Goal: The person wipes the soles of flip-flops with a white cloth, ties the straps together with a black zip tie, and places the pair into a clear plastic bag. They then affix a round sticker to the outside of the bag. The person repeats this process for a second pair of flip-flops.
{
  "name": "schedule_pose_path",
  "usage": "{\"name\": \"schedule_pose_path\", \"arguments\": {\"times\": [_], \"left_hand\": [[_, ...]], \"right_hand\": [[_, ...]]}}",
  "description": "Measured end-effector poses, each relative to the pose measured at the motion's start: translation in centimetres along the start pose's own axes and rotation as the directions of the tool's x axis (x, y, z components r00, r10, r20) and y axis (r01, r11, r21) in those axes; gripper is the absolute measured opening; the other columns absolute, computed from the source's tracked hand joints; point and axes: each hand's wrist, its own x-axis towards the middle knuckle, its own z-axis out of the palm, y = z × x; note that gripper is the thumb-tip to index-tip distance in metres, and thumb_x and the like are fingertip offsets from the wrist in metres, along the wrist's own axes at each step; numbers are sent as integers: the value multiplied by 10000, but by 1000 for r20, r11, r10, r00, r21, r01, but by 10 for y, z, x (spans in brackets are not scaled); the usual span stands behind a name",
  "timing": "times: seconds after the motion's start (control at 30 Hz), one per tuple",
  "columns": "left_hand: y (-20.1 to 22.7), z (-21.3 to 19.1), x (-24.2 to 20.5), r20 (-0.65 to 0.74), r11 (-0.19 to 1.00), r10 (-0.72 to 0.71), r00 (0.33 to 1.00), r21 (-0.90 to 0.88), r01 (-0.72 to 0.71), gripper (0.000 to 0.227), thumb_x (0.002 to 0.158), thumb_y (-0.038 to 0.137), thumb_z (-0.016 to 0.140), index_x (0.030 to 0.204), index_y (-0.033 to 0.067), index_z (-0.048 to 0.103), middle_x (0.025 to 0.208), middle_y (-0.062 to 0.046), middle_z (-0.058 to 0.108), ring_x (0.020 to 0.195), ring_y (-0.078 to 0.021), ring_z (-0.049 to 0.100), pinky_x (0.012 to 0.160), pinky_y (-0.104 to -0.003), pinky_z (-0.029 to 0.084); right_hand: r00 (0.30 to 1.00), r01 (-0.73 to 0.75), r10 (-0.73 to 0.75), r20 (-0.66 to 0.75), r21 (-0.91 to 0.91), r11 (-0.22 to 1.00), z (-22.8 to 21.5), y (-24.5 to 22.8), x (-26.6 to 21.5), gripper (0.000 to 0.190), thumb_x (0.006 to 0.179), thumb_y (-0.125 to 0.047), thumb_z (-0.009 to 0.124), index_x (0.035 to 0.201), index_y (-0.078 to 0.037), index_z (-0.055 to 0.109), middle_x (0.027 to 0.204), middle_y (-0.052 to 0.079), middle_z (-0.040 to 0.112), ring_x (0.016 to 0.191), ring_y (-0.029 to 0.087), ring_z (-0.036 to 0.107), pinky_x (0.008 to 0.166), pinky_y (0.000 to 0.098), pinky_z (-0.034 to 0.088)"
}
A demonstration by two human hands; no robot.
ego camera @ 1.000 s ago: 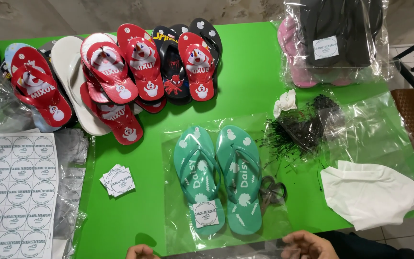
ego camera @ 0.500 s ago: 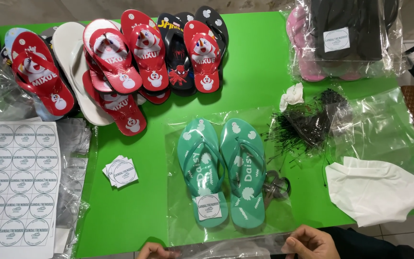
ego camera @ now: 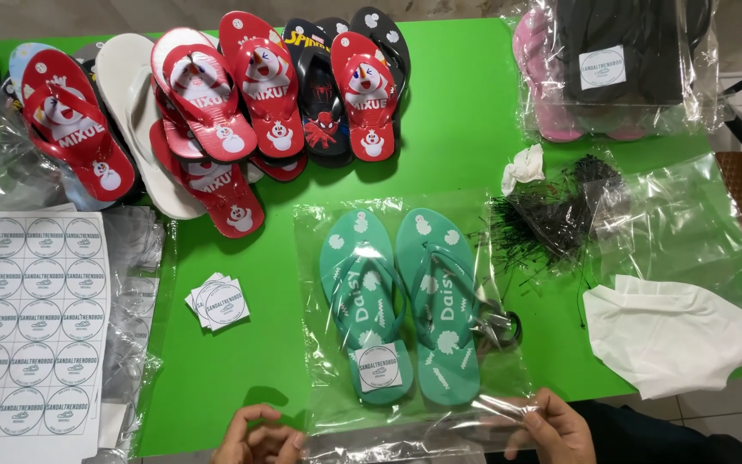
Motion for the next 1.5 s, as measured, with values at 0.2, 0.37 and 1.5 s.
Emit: {"name": "schedule_pose_path", "arguments": {"times": [0.2, 0.37, 1.5], "left_hand": [[47, 15, -12, 55, 977, 194, 979, 74, -198, 515, 786, 77, 782, 1263, 114, 591, 1170, -83, 886, 866, -210, 933, 766, -302, 765], [99, 25, -12, 140, 994, 111, 984, -26, -109, 768, 803, 78, 732, 1505, 110, 423, 1273, -93, 780, 1026, -230, 814, 962, -363, 667], [198, 149, 58, 488, 679, 638, 595, 8, -734, 264, 916, 129, 723, 1041, 24, 517, 941, -196, 673, 862, -334, 751, 717, -380, 696]], "right_hand": [[940, 49, -142, 311, 288, 956, 29, -12, -3, 620, 877, -308, 913, 1292, -14, 559, 1318, 403, 613, 1069, 537, 766, 838, 589, 675], [972, 68, -92, 217, 116, 991, 52, -19, 4, 687, 721, -471, 950, 1109, -76, 543, 1170, 260, 756, 930, 458, 833, 689, 565, 724], [983, 27, -148, -112, -701, 712, 118, -181, 74, 399, 816, -109, 804, 1154, 8, 628, 986, 202, 745, 892, 311, 754, 785, 434, 649]]}}
